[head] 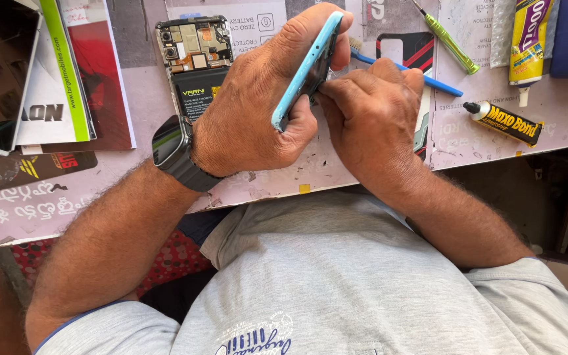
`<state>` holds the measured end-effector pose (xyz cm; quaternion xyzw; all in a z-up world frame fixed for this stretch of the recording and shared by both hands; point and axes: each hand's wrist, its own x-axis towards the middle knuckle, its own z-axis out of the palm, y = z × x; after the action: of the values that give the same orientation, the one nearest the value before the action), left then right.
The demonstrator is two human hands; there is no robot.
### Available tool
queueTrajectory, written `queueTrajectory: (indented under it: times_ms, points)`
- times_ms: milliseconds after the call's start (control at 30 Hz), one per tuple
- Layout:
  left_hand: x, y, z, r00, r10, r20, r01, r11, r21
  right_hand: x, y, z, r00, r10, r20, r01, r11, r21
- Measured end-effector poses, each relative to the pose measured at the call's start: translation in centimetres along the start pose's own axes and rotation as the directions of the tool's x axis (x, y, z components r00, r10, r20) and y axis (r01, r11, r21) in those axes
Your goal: The person cleans the inside of a light blue smartphone back cover using a toothbrush and a green utility knife. They then apply adhesive from a yellow tube along the edges of the cover. The person continues to scrape and clean the cover with the knife and toothbrush.
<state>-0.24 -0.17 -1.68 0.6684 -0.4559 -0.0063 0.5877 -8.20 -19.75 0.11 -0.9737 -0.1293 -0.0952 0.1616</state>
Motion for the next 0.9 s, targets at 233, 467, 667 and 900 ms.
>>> queueTrajectory:
  times_ms: [233, 467, 667, 900]
  points:
    - [-0.4, -0.5, 0.2, 0.999, -0.036, 0.004, 0.036, 0.999, -0.032, 0.1, 0.0, 0.5, 0.997, -0.057, 0.042, 0.060, 0.996, -0.066]
    - [-0.3, -0.7, 0.6, 1.000, 0.000, -0.026, 0.000, 1.000, 0.003, -0.3, 0.3, 1.3, 0.995, -0.094, 0.027, 0.096, 0.993, -0.076]
    - [-0.2, -0.2, 0.3, 0.999, 0.024, -0.039, -0.022, 0.999, 0.050, 0.1, 0.2, 0.4, 0.991, -0.126, 0.053, 0.125, 0.992, 0.019]
    - [-0.1, 0.2, 0.1, 0.999, -0.038, -0.014, 0.039, 0.999, 0.027, -2.9, 0.3, -5.9, 0.980, -0.036, 0.197, -0.021, 0.959, 0.282]
